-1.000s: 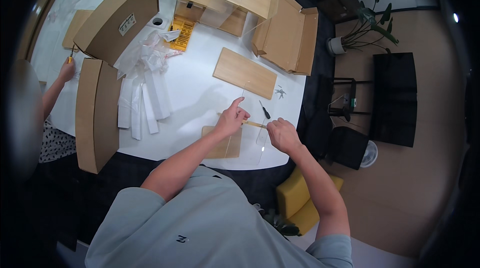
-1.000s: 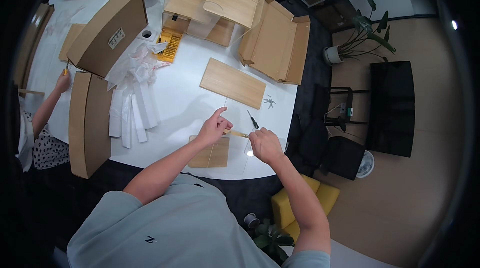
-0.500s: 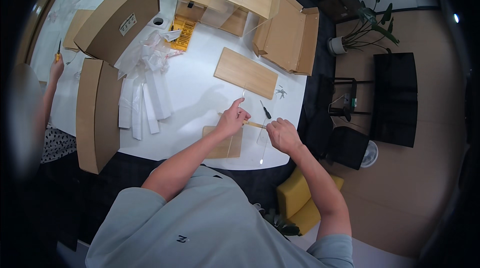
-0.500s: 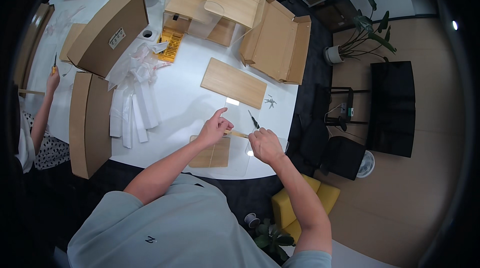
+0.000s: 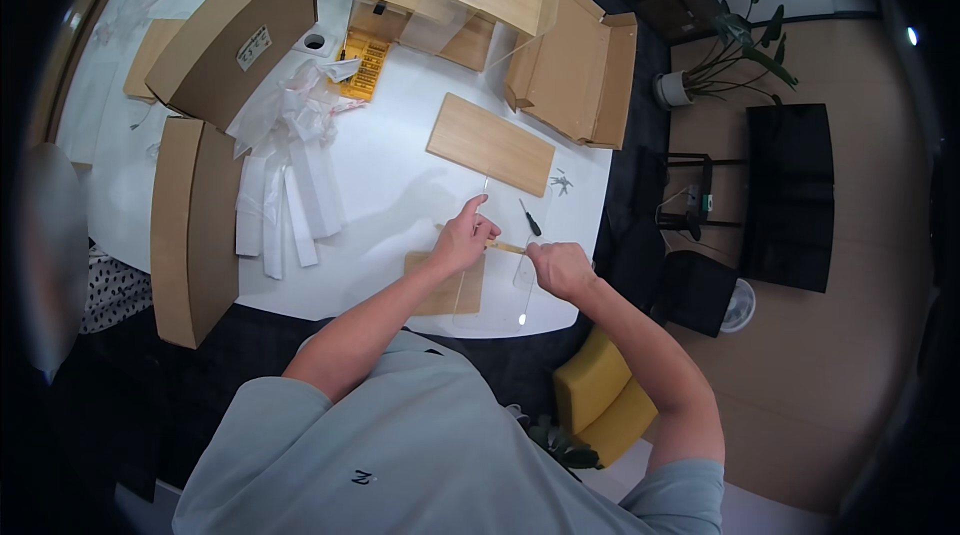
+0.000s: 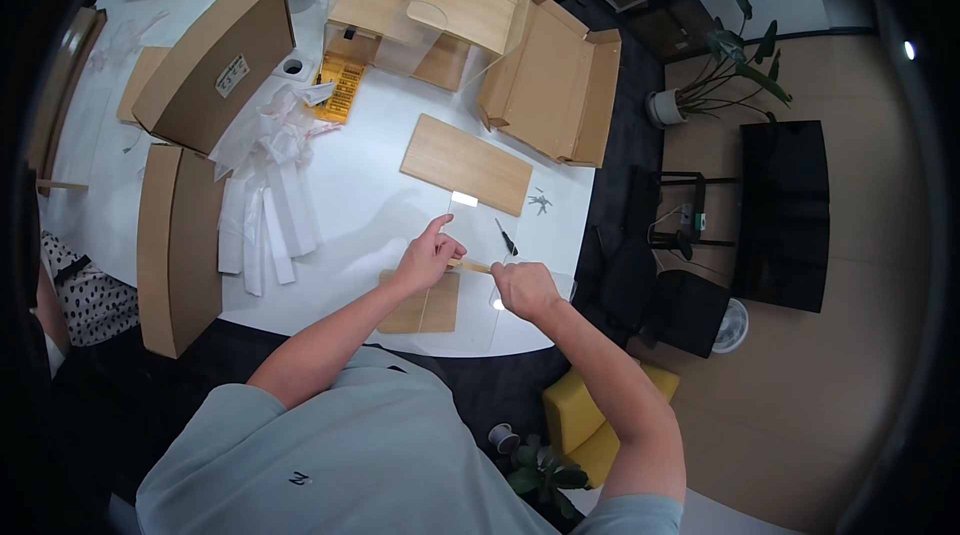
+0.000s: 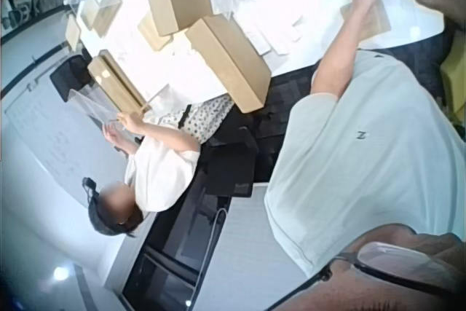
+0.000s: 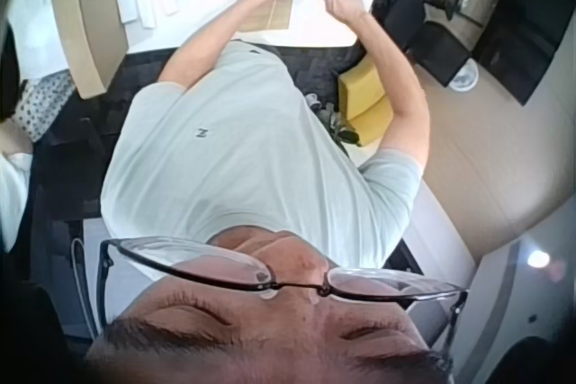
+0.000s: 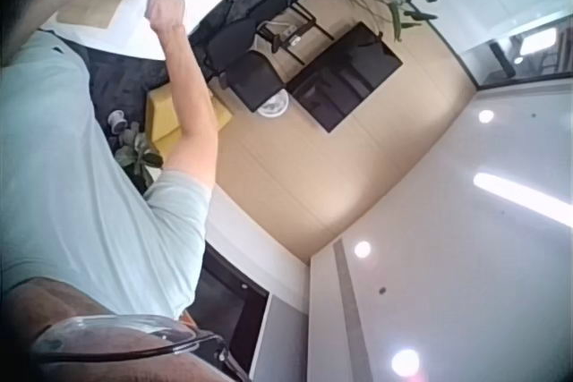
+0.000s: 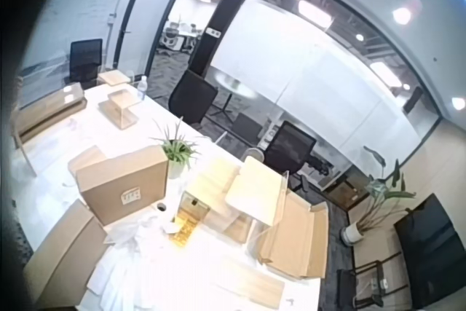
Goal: The person assembles small wooden components on a white table using a screwdriver to tighten screws. They handle multiple wooden pieces and fasteners, aligning them and securing them together.
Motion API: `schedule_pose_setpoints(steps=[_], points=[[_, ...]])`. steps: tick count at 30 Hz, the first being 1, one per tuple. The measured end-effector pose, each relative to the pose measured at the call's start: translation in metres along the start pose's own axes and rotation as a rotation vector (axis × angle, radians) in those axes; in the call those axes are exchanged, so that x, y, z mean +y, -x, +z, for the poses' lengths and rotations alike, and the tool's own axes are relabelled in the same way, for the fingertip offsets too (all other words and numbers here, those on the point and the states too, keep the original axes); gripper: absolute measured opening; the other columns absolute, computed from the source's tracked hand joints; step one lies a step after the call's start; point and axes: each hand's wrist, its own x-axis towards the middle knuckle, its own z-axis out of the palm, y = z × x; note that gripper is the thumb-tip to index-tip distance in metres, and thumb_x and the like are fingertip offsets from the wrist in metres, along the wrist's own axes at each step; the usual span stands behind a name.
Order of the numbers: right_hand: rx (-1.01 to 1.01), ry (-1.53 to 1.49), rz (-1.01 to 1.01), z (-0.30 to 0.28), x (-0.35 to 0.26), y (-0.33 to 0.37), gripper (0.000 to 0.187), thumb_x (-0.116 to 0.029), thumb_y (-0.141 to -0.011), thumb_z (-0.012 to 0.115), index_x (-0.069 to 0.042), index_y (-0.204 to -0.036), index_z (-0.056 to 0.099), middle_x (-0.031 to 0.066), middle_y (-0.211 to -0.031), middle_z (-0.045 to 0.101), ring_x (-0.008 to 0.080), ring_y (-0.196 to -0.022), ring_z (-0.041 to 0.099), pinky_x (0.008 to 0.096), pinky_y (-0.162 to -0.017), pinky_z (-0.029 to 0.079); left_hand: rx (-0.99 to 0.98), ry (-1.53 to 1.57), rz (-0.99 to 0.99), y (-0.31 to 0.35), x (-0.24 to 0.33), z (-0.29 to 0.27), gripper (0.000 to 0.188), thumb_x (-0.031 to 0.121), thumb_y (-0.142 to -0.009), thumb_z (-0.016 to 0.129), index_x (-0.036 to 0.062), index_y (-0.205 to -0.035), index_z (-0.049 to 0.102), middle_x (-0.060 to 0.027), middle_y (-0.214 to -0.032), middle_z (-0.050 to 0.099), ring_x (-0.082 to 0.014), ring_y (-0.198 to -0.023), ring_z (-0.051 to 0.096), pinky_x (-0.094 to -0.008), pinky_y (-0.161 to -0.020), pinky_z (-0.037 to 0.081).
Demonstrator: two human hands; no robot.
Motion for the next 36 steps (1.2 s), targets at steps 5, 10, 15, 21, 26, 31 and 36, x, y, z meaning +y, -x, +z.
schedule_pose_setpoints(steps=[5, 10, 15, 21, 26, 31, 36], points=[[0.269, -0.737, 0.561, 0.058, -0.004, -0.014, 0.017, -0.008, -0.094, 0.053, 0.002, -0.085, 0.063, 0.0155, -0.063, 0.059, 0.0298, -0.054, 0.059, 0.0436, -0.050, 0.044, 0.012, 0.004, -0.024, -0.003, 0.002, 0.003, 0.052, 0.013, -0.106, 0.047, 0.0045, -0.155, 0.032, -0.0115, -0.110, 0.074, -0.0196, -0.102, 0.072, -0.0329, -0.082, 0.062], [0.165, -1.657, 1.069, 0.022, -0.031, -0.023, 0.016, -0.006, -0.096, 0.051, 0.000, -0.084, 0.061, -0.0016, -0.058, 0.038, 0.0088, -0.049, 0.033, 0.0283, -0.042, 0.023, 0.012, 0.007, -0.047, -0.005, 0.009, 0.000, 0.052, 0.013, -0.106, 0.047, 0.0046, -0.155, 0.032, -0.0113, -0.110, 0.074, -0.0199, -0.102, 0.072, -0.0334, -0.082, 0.062], [0.326, -0.876, 0.634, 0.039, -0.014, -0.005, 0.017, -0.011, -0.097, 0.052, 0.001, -0.090, 0.062, 0.0087, -0.059, 0.053, 0.0257, -0.046, 0.046, 0.0416, -0.048, 0.041, -0.002, -0.013, -0.020, -0.007, -0.002, 0.001, 0.053, 0.014, -0.106, 0.048, 0.0020, -0.155, 0.030, -0.0122, -0.110, 0.074, -0.0204, -0.102, 0.073, -0.0335, -0.081, 0.063], [0.313, -0.050, 0.065, 0.005, -0.001, 0.017, 0.013, -0.013, -0.093, 0.057, -0.005, -0.084, 0.061, 0.0107, -0.070, 0.063, 0.0334, -0.069, 0.059, 0.0470, -0.068, 0.049, -0.001, -0.005, -0.053, -0.004, 0.005, 0.001, 0.054, 0.014, -0.106, 0.048, -0.0009, -0.154, 0.029, -0.0124, -0.110, 0.074, -0.0203, -0.101, 0.073, -0.0333, -0.081, 0.063], [0.281, 0.177, -0.132, 0.000, 0.007, 0.013, 0.007, -0.012, -0.086, 0.056, -0.009, -0.084, 0.062, 0.0073, -0.078, 0.063, 0.0265, -0.084, 0.060, 0.0403, -0.078, 0.045, 0.042, 0.042, 0.025, -0.006, -0.009, 0.004, 0.051, 0.014, -0.105, 0.047, 0.0001, -0.152, 0.035, -0.0133, -0.103, 0.077, -0.0238, -0.094, 0.075, -0.0350, -0.079, 0.059], [0.239, 0.221, -0.171, 0.002, 0.008, 0.009, 0.008, -0.012, -0.086, 0.055, -0.010, -0.085, 0.063, 0.0050, -0.080, 0.062, 0.0240, -0.085, 0.059, 0.0374, -0.080, 0.043, 0.045, 0.032, 0.003, -0.003, -0.004, 0.004, 0.050, 0.014, -0.105, 0.047, 0.0001, -0.151, 0.035, -0.0136, -0.103, 0.077, -0.0237, -0.095, 0.075, -0.0351, -0.079, 0.059], [0.230, 0.286, -0.256, -0.001, 0.010, 0.006, 0.009, -0.014, -0.088, 0.056, -0.010, -0.085, 0.063, 0.0042, -0.080, 0.062, 0.0229, -0.085, 0.058, 0.0363, -0.081, 0.043, 0.038, 0.033, -0.010, -0.003, -0.002, 0.003, 0.050, 0.014, -0.105, 0.047, 0.0001, -0.151, 0.035, -0.0135, -0.103, 0.077, -0.0235, -0.094, 0.075, -0.0351, -0.078, 0.059]])
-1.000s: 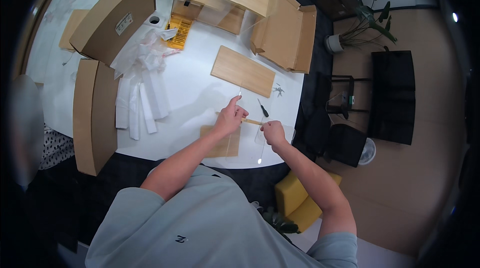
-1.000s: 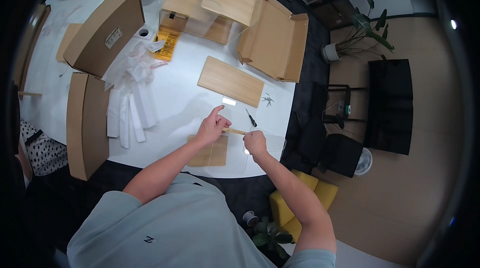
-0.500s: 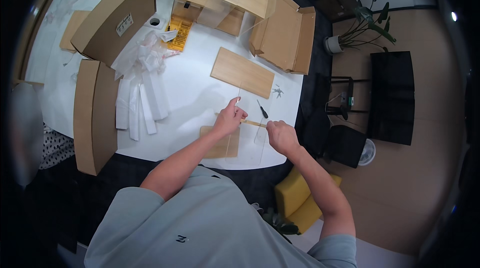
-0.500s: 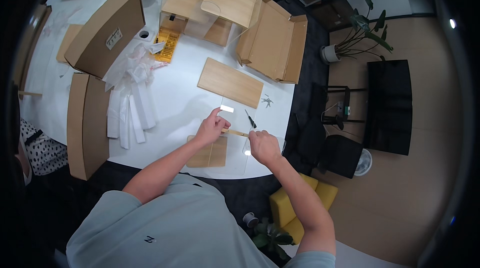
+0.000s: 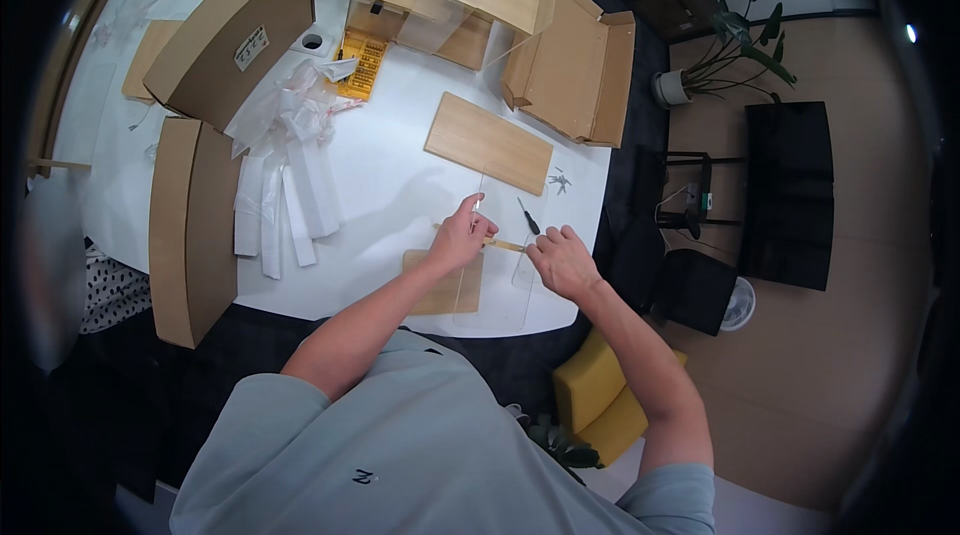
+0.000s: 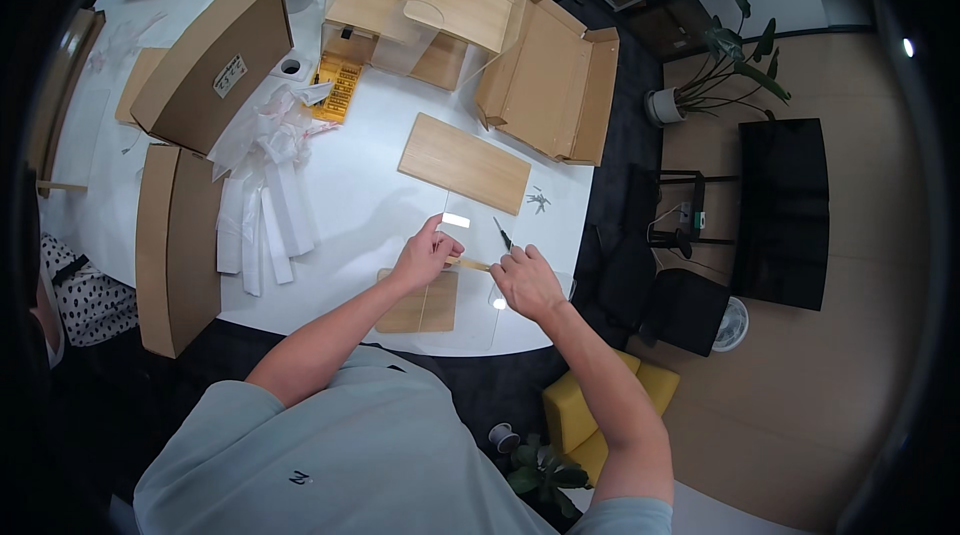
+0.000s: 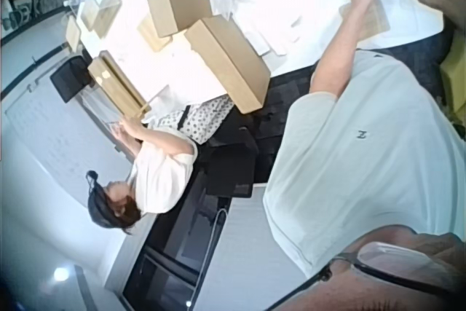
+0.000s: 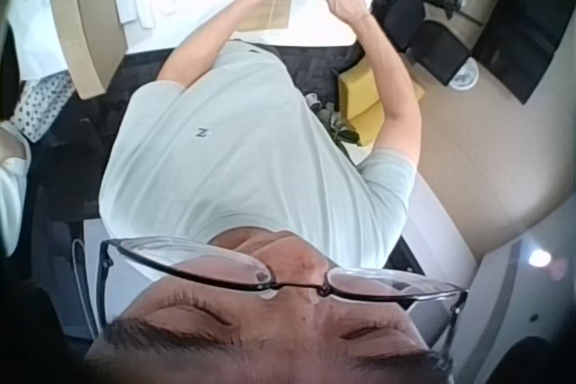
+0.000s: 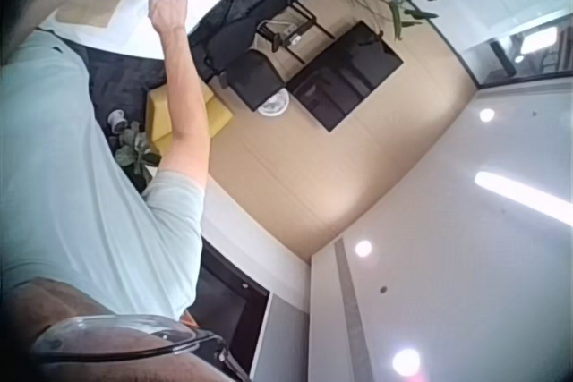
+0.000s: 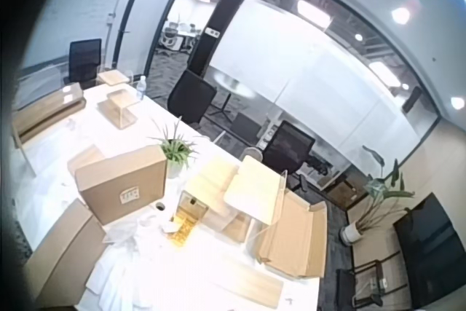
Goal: The person assembles small wooden components on a white table using a screwdriver to tighten screws. They handle multiple wooden pieces and fasteners, aligning them and securing them together.
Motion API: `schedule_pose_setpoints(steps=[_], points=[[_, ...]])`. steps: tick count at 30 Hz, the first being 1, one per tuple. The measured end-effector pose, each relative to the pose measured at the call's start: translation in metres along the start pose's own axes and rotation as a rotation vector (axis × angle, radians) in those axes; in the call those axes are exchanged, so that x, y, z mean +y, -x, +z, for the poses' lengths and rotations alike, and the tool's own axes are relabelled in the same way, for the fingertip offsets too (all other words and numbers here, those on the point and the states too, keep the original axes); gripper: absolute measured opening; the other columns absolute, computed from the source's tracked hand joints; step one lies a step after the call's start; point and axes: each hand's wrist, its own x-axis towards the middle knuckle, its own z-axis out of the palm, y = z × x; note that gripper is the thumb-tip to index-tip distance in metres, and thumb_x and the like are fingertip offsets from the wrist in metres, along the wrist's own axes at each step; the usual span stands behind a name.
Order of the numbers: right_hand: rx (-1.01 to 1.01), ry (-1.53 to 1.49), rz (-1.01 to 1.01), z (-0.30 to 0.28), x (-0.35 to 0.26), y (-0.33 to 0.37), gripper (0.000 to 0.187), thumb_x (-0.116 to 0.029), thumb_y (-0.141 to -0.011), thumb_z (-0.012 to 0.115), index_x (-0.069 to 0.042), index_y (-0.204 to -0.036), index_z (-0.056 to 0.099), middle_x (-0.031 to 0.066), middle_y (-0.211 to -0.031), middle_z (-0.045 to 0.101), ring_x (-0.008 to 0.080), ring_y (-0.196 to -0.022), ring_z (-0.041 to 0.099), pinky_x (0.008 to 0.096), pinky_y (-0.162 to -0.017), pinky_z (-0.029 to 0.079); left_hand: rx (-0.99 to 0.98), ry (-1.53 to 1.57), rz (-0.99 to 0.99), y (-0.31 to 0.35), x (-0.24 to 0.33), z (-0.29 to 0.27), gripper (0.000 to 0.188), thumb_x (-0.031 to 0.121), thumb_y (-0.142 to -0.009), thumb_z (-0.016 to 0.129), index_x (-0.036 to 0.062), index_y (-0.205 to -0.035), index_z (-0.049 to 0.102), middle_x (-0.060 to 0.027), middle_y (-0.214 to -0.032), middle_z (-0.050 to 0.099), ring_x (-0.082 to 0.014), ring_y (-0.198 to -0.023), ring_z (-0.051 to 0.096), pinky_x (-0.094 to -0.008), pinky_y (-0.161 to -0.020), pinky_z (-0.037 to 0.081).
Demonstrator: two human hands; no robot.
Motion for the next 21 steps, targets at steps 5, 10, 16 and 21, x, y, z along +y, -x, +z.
schedule_pose_setpoints(steps=[5, 10, 16, 21], points=[[-0.048, 0.108, -0.160, -0.003, 0.004, -0.009, 0.011, -0.016, -0.091, 0.055, -0.010, -0.085, 0.062, 0.0048, -0.075, 0.061, 0.0232, -0.084, 0.059, 0.0362, -0.082, 0.044, -0.047, -0.026, -0.012, 0.001, -0.002, -0.002, 0.051, 0.013, -0.106, 0.047, 0.0012, -0.153, 0.033, -0.0117, -0.109, 0.074, -0.0195, -0.101, 0.072, -0.0334, -0.080, 0.063], [-0.253, -0.147, 0.212, 0.006, -0.004, -0.015, 0.017, -0.017, -0.091, 0.058, -0.006, -0.080, 0.064, 0.0168, -0.073, 0.068, 0.0319, -0.077, 0.069, 0.0462, -0.068, 0.051, -0.027, -0.038, -0.008, 0.000, 0.007, -0.002, 0.051, 0.013, -0.105, 0.047, 0.0019, -0.153, 0.034, -0.0117, -0.108, 0.075, -0.0194, -0.101, 0.073, -0.0334, -0.080, 0.063], [-0.258, -1.061, 1.115, 0.019, -0.018, -0.033, 0.029, -0.018, -0.094, 0.059, 0.007, -0.091, 0.073, 0.0310, -0.083, 0.069, 0.0460, -0.087, 0.070, 0.0530, -0.082, 0.055, -0.009, -0.041, -0.010, -0.005, 0.000, 0.000, 0.052, 0.013, -0.105, 0.048, 0.0028, -0.154, 0.034, -0.0118, -0.108, 0.075, -0.0202, -0.099, 0.074, -0.0340, -0.078, 0.063], [-0.148, -0.706, 0.853, 0.024, -0.021, -0.019, 0.025, -0.019, -0.096, 0.059, 0.002, -0.089, 0.071, 0.0254, -0.079, 0.070, 0.0413, -0.078, 0.070, 0.0508, -0.072, 0.055, -0.027, -0.030, -0.011, -0.006, -0.001, -0.001, 0.052, 0.013, -0.105, 0.048, 0.0032, -0.154, 0.033, -0.0120, -0.107, 0.075, -0.0203, -0.099, 0.074, -0.0341, -0.078, 0.063]])
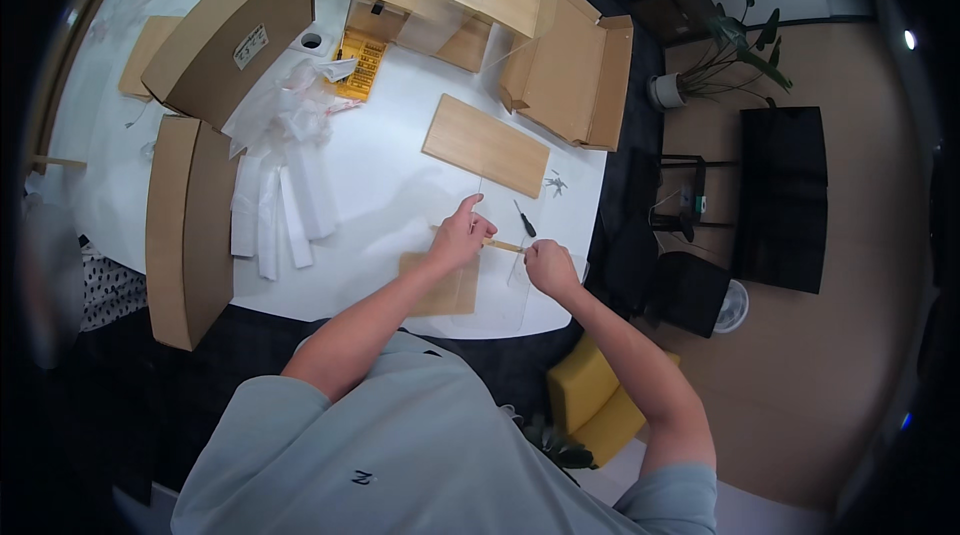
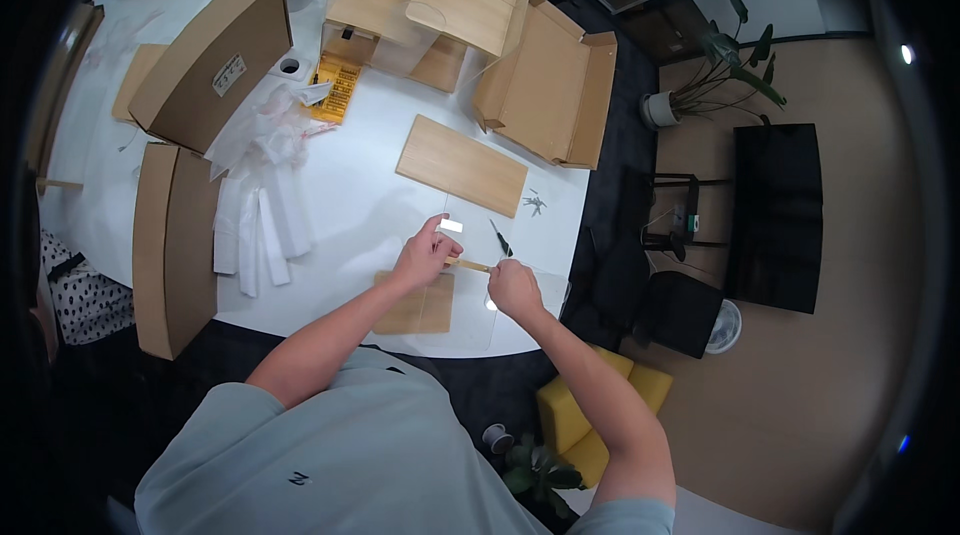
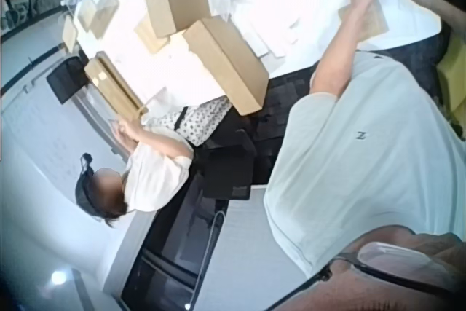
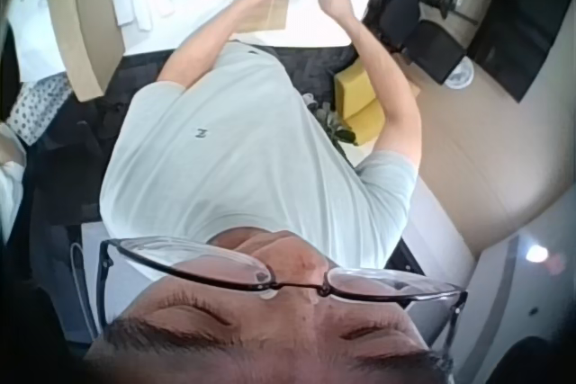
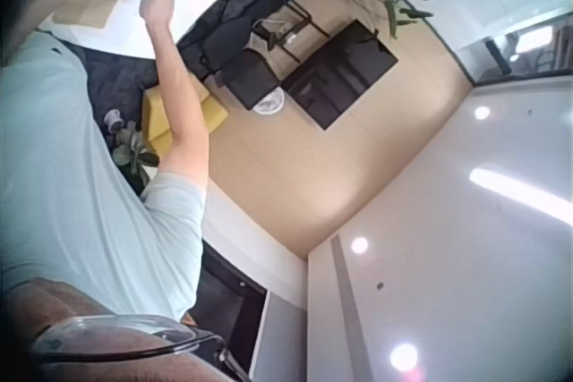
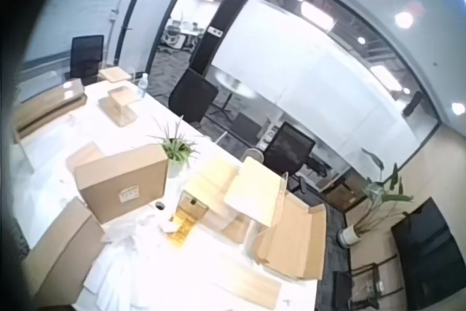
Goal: The person assembles small wooden components on a white table using a screwdriver to tighten screws. They handle multiple wooden pieces and fasteners, aligning them and securing them together.
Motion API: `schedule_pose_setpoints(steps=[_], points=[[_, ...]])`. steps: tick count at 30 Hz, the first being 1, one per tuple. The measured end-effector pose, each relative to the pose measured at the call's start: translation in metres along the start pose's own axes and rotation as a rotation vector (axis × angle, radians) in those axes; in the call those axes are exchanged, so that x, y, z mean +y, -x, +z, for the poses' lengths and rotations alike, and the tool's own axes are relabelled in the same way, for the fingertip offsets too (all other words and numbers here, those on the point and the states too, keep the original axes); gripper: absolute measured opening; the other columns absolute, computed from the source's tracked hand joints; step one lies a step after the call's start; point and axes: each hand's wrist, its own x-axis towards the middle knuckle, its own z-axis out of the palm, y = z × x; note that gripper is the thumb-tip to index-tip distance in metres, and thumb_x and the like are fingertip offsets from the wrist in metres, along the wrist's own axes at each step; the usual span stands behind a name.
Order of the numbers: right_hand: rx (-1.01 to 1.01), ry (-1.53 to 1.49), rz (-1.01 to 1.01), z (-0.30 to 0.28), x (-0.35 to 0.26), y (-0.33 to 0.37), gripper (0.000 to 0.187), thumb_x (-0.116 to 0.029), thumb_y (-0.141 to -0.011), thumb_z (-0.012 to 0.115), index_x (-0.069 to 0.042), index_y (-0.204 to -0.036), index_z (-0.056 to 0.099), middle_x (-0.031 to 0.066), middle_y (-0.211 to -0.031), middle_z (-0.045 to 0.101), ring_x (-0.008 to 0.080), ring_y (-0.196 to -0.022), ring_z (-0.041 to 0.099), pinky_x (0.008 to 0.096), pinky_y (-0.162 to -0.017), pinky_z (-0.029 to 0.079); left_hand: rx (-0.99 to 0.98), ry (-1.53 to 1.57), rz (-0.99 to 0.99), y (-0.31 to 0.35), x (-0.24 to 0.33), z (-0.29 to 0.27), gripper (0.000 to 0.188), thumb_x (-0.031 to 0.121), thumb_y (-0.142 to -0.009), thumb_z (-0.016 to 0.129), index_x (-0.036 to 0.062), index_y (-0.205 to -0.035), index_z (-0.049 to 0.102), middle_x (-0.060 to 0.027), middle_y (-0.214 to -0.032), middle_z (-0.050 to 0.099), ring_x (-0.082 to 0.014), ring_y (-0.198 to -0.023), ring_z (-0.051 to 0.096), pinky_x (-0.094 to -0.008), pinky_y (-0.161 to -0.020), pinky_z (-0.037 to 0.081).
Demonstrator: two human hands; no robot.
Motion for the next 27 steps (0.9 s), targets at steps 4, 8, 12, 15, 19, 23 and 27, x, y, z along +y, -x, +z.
schedule_pose_setpoints(steps=[4, 8, 12, 15, 19, 23, 27], points=[[0.080, 0.425, -0.426, -0.030, -0.006, 0.023, 0.015, -0.015, -0.094, 0.057, -0.004, -0.088, 0.066, 0.0159, -0.075, 0.068, 0.0343, -0.074, 0.065, 0.0472, -0.066, 0.053, 0.003, 0.006, 0.004, 0.003, 0.001, 0.000, 0.052, 0.013, -0.105, 0.047, 0.0034, -0.154, 0.032, -0.0123, -0.107, 0.075, -0.0202, -0.099, 0.073, -0.0338, -0.079, 0.062], [0.155, 0.535, -0.724, -0.026, 0.013, 0.017, 0.010, -0.012, -0.088, 0.057, -0.006, -0.088, 0.066, 0.0097, -0.077, 0.066, 0.0290, -0.083, 0.063, 0.0416, -0.073, 0.051, -0.006, 0.006, -0.010, 0.003, 0.002, 0.000, 0.052, 0.013, -0.105, 0.048, 0.0038, -0.154, 0.032, -0.0123, -0.107, 0.075, -0.0200, -0.100, 0.073, -0.0335, -0.079, 0.062], [0.117, 0.629, -0.710, -0.026, 0.009, 0.012, 0.010, -0.012, -0.086, 0.057, -0.008, -0.087, 0.066, 0.0076, -0.082, 0.066, 0.0261, -0.088, 0.062, 0.0379, -0.078, 0.049, 0.028, 0.036, 0.033, 0.005, -0.001, 0.002, 0.051, 0.015, -0.104, 0.048, 0.0002, -0.152, 0.036, -0.0119, -0.102, 0.077, -0.0218, -0.090, 0.075, -0.0335, -0.076, 0.059], [0.119, 0.625, -0.724, -0.025, 0.010, 0.010, 0.010, -0.012, -0.086, 0.056, -0.008, -0.086, 0.066, 0.0075, -0.082, 0.066, 0.0258, -0.089, 0.062, 0.0379, -0.079, 0.049, 0.028, 0.035, 0.035, 0.004, -0.002, 0.002, 0.051, 0.014, -0.104, 0.048, 0.0003, -0.152, 0.036, -0.0122, -0.102, 0.077, -0.0221, -0.091, 0.075, -0.0335, -0.077, 0.059], [0.130, 0.640, -0.732, -0.028, 0.010, 0.010, 0.010, -0.012, -0.086, 0.056, -0.009, -0.085, 0.066, 0.0068, -0.082, 0.066, 0.0254, -0.089, 0.062, 0.0374, -0.079, 0.048, 0.001, 0.023, 0.007, 0.003, -0.003, 0.000, 0.052, 0.013, -0.105, 0.048, 0.0022, -0.154, 0.032, -0.0124, -0.106, 0.076, -0.0203, -0.097, 0.074, -0.0331, -0.078, 0.061], [0.127, 0.657, -0.748, -0.029, 0.011, 0.009, 0.009, -0.012, -0.086, 0.057, -0.009, -0.084, 0.065, 0.0060, -0.082, 0.065, 0.0248, -0.088, 0.061, 0.0371, -0.078, 0.048, 0.036, 0.037, 0.025, 0.004, -0.002, 0.002, 0.051, 0.014, -0.104, 0.048, -0.0001, -0.151, 0.037, -0.0126, -0.101, 0.077, -0.0228, -0.091, 0.075, -0.0342, -0.077, 0.059], [0.125, 0.749, -0.814, -0.030, 0.007, 0.006, 0.010, -0.015, -0.088, 0.057, -0.010, -0.083, 0.064, 0.0039, -0.081, 0.063, 0.0222, -0.090, 0.058, 0.0357, -0.078, 0.046, 0.023, 0.024, 0.035, 0.005, -0.001, 0.002, 0.051, 0.014, -0.104, 0.048, 0.0004, -0.152, 0.035, -0.0123, -0.104, 0.076, -0.0218, -0.094, 0.074, -0.0340, -0.078, 0.060]])
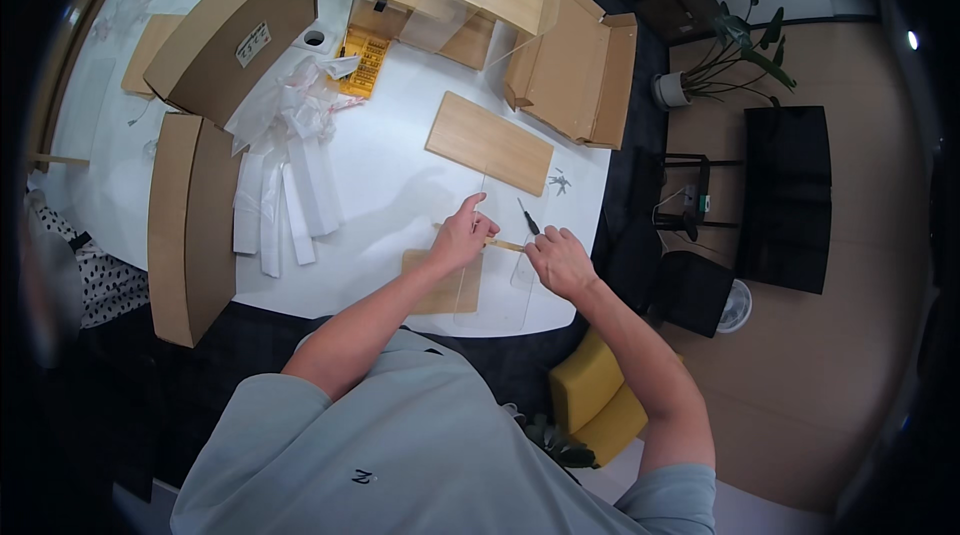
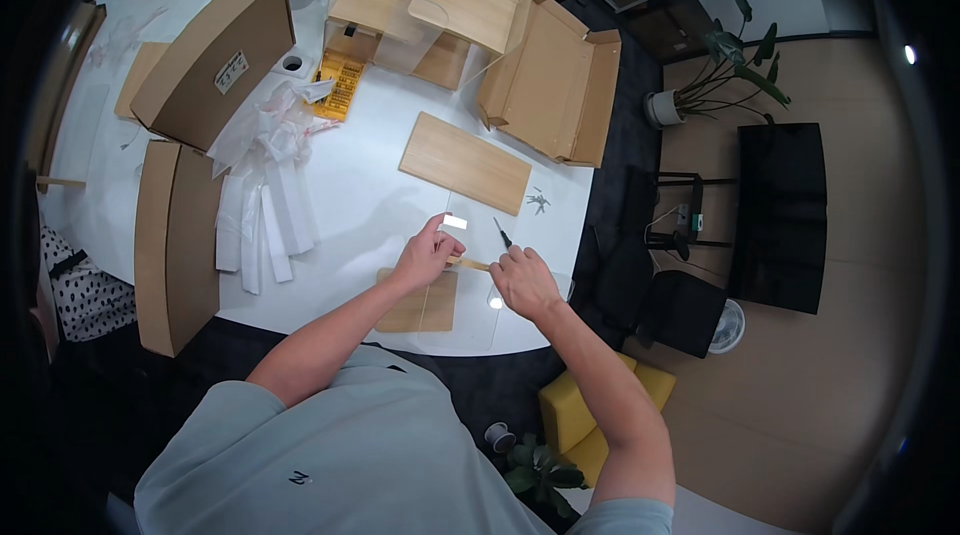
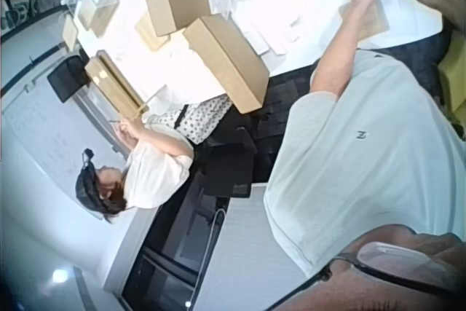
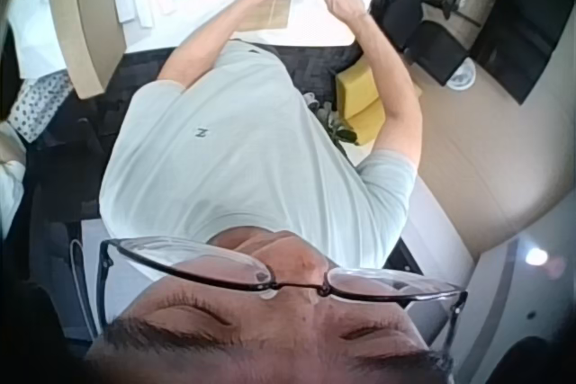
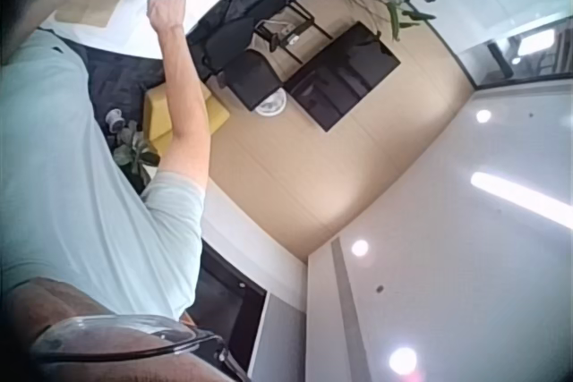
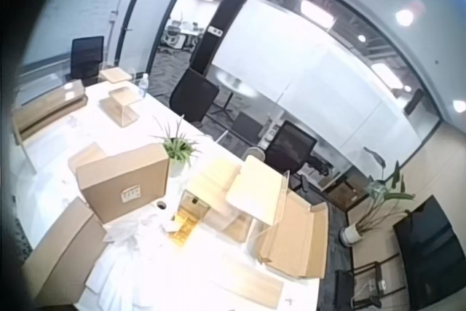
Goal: The person assembles small wooden components on a white table using a screwdriver to tighten screws. They handle multiple wooden pieces and fasteners, aligning them and securing them together.
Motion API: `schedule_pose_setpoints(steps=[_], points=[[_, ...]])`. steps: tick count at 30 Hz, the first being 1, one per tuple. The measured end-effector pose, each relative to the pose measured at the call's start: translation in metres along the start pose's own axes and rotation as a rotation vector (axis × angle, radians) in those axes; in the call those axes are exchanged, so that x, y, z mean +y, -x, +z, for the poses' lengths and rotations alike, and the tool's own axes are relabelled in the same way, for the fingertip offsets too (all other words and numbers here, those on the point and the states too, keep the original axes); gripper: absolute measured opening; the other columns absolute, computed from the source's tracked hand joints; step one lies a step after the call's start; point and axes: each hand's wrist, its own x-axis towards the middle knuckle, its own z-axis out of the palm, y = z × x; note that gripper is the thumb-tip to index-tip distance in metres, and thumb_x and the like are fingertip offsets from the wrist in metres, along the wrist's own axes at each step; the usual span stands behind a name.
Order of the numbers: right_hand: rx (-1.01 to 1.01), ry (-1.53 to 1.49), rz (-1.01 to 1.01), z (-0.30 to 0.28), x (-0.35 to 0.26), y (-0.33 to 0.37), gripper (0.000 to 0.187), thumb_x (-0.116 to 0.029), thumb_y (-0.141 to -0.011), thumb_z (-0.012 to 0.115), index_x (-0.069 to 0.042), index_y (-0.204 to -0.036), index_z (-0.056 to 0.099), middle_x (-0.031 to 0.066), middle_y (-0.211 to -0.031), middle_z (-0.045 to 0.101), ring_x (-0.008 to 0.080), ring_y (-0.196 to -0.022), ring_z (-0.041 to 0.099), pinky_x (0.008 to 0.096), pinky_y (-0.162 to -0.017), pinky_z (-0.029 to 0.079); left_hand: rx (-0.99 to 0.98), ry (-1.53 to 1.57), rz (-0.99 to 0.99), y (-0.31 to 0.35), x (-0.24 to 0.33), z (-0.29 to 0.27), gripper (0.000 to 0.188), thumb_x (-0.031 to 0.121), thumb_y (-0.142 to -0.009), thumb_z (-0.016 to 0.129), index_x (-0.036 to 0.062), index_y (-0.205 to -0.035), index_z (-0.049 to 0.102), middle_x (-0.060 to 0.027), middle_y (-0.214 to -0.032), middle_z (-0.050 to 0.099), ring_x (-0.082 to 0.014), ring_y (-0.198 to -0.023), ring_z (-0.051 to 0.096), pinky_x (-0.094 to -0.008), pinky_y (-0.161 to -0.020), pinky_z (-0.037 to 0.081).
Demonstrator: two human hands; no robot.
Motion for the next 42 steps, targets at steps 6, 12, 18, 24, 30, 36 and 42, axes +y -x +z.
schedule_pose_setpoints(steps=[6, 12, 18, 24, 30, 36, 42], points=[[-0.082, 0.237, -0.241, -0.011, 0.000, -0.007, 0.014, -0.018, -0.090, 0.058, -0.011, -0.080, 0.065, 0.0009, -0.080, 0.062, 0.0182, -0.093, 0.056, 0.0335, -0.077, 0.042, -0.049, -0.039, -0.021, 0.002, 0.001, -0.002, 0.053, 0.013, -0.105, 0.048, 0.0013, -0.154, 0.031, -0.0120, -0.109, 0.075, -0.0197, -0.100, 0.073, -0.0331, -0.079, 0.062], [-0.113, 0.140, -0.054, -0.001, -0.006, -0.010, 0.014, -0.015, -0.088, 0.059, -0.010, -0.078, 0.066, 0.0051, -0.076, 0.066, 0.0220, -0.083, 0.061, 0.0362, -0.073, 0.046, -0.029, -0.013, -0.035, -0.001, 0.003, 0.000, 0.052, 0.013, -0.105, 0.048, 0.0028, -0.154, 0.032, -0.0121, -0.109, 0.075, -0.0201, -0.101, 0.073, -0.0337, -0.079, 0.062], [-0.160, -0.346, 0.490, 0.014, -0.020, -0.018, 0.013, -0.011, -0.082, 0.065, 0.001, -0.082, 0.069, 0.0205, -0.078, 0.070, 0.0366, -0.075, 0.070, 0.0477, -0.068, 0.056, -0.016, -0.001, -0.048, 0.001, 0.004, 0.000, 0.052, 0.013, -0.105, 0.048, 0.0047, -0.154, 0.033, -0.0115, -0.109, 0.075, -0.0198, -0.100, 0.073, -0.0342, -0.079, 0.063], [-0.119, -0.983, 1.150, 0.044, -0.018, -0.032, 0.020, -0.011, -0.084, 0.066, 0.008, -0.085, 0.071, 0.0299, -0.082, 0.070, 0.0414, -0.077, 0.071, 0.0490, -0.070, 0.058, 0.003, -0.024, -0.044, -0.001, 0.006, 0.000, 0.052, 0.013, -0.104, 0.049, 0.0041, -0.153, 0.035, -0.0109, -0.106, 0.076, -0.0201, -0.095, 0.074, -0.0341, -0.078, 0.062], [-0.101, -1.160, 1.228, 0.016, -0.023, -0.026, 0.026, -0.015, -0.091, 0.062, 0.008, -0.085, 0.070, 0.0321, -0.088, 0.070, 0.0466, -0.084, 0.070, 0.0535, -0.075, 0.055, -0.004, -0.018, -0.040, -0.006, 0.000, 0.002, 0.052, 0.013, -0.103, 0.049, 0.0021, -0.153, 0.035, -0.0106, -0.106, 0.076, -0.0208, -0.092, 0.074, -0.0340, -0.079, 0.061], [0.240, -0.780, 1.115, 0.034, 0.002, 0.043, 0.031, -0.020, -0.096, 0.054, 0.005, -0.093, 0.073, 0.0300, -0.091, 0.071, 0.0476, -0.089, 0.069, 0.0531, -0.084, 0.054, 0.008, 0.011, -0.081, -0.003, -0.002, 0.004, 0.052, 0.012, -0.105, 0.047, 0.0017, -0.154, 0.033, -0.0111, -0.106, 0.075, -0.0186, -0.096, 0.072, -0.0329, -0.080, 0.062], [0.245, -1.025, 1.382, 0.193, 0.016, 0.090, 0.031, -0.025, -0.090, 0.058, -0.002, -0.094, 0.077, 0.0209, -0.093, 0.075, 0.0373, -0.091, 0.072, 0.0444, -0.083, 0.055, 0.007, -0.006, -0.135, 0.005, 0.024, 0.013, 0.051, 0.008, -0.105, 0.047, 0.0002, -0.153, 0.031, -0.0125, -0.107, 0.072, -0.0194, -0.102, 0.070, -0.0354, -0.086, 0.063]])
